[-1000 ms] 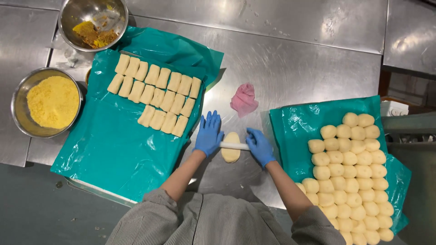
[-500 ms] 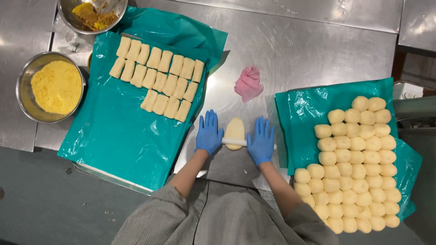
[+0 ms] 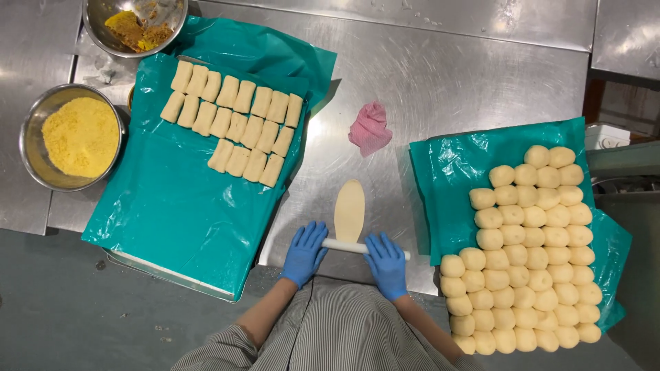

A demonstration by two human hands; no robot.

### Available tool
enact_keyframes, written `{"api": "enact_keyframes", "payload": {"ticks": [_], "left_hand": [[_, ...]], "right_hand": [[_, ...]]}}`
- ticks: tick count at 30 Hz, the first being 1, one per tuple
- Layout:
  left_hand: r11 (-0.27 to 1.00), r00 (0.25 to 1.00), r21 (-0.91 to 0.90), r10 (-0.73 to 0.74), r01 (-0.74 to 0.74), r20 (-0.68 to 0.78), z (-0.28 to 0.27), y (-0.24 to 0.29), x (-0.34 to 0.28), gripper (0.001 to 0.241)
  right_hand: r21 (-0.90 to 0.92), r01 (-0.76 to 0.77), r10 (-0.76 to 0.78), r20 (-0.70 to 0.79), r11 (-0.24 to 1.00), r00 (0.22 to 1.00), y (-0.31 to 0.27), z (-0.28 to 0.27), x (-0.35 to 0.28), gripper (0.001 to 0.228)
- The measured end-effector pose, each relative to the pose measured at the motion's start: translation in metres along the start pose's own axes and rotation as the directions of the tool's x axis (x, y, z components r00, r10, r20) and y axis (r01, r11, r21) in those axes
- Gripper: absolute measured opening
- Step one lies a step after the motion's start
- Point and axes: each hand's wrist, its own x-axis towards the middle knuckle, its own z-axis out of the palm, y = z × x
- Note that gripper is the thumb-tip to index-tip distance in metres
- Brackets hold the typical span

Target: Shaping and folding dough pieces into rectangular logs in a bakery kitchen.

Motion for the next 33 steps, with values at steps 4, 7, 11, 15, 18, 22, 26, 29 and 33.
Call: {"api": "enact_keyframes", "payload": {"ticks": [4, 7, 11, 15, 18, 22, 26, 29, 33], "left_hand": [[0.997, 0.996, -0.045, 0.070, -0.067, 0.058, 0.044, -0.035, -0.029, 0.047], [0.984, 0.985, 0.144, 0.125, -0.107, -0.118, 0.029, -0.018, 0.001, 0.051], [0.990, 0.994, 0.093, -0.100, 0.105, -0.048, -0.004, -0.003, 0.095, 0.064], [0.959, 0.979, 0.223, -0.194, 0.177, 0.056, -0.036, -0.020, 0.192, 0.075], [0.962, 0.983, 0.207, -0.182, 0.178, 0.000, -0.026, -0.051, 0.242, 0.075], [0.964, 0.989, 0.243, -0.075, 0.104, -0.125, -0.029, -0.071, 0.287, 0.068], [0.990, 0.984, 0.070, 0.131, -0.123, -0.117, -0.008, -0.072, 0.273, 0.034], [0.982, 0.983, -0.038, 0.184, -0.184, 0.009, 0.022, -0.052, 0.212, 0.030], [0.985, 0.986, -0.044, 0.166, -0.166, -0.008, -0.006, -0.016, 0.200, 0.050]], "right_hand": [[0.047, 0.089, -0.089, -0.008, 0.995, 0.996, 0.023, 0.014, -0.020, 0.043], [0.021, 0.102, -0.100, -0.052, 0.995, 0.994, 0.022, 0.011, 0.016, 0.041], [-0.135, -0.094, 0.091, -0.030, 0.986, 0.995, 0.031, 0.014, 0.100, 0.054], [-0.152, -0.153, 0.157, 0.019, 0.977, 0.987, 0.054, 0.020, 0.181, 0.066], [-0.081, -0.135, 0.132, -0.042, 0.988, 0.990, 0.066, 0.010, 0.236, 0.071], [-0.005, -0.069, 0.068, -0.094, 0.998, 0.993, 0.087, 0.008, 0.275, 0.065], [0.159, 0.167, -0.141, -0.160, 0.973, 0.977, 0.112, 0.042, 0.241, 0.040], [0.236, 0.189, -0.172, -0.093, 0.953, 0.981, 0.096, 0.064, 0.183, 0.032], [0.155, 0.091, -0.091, -0.005, 0.984, 0.996, 0.043, 0.026, 0.191, 0.057]]}}
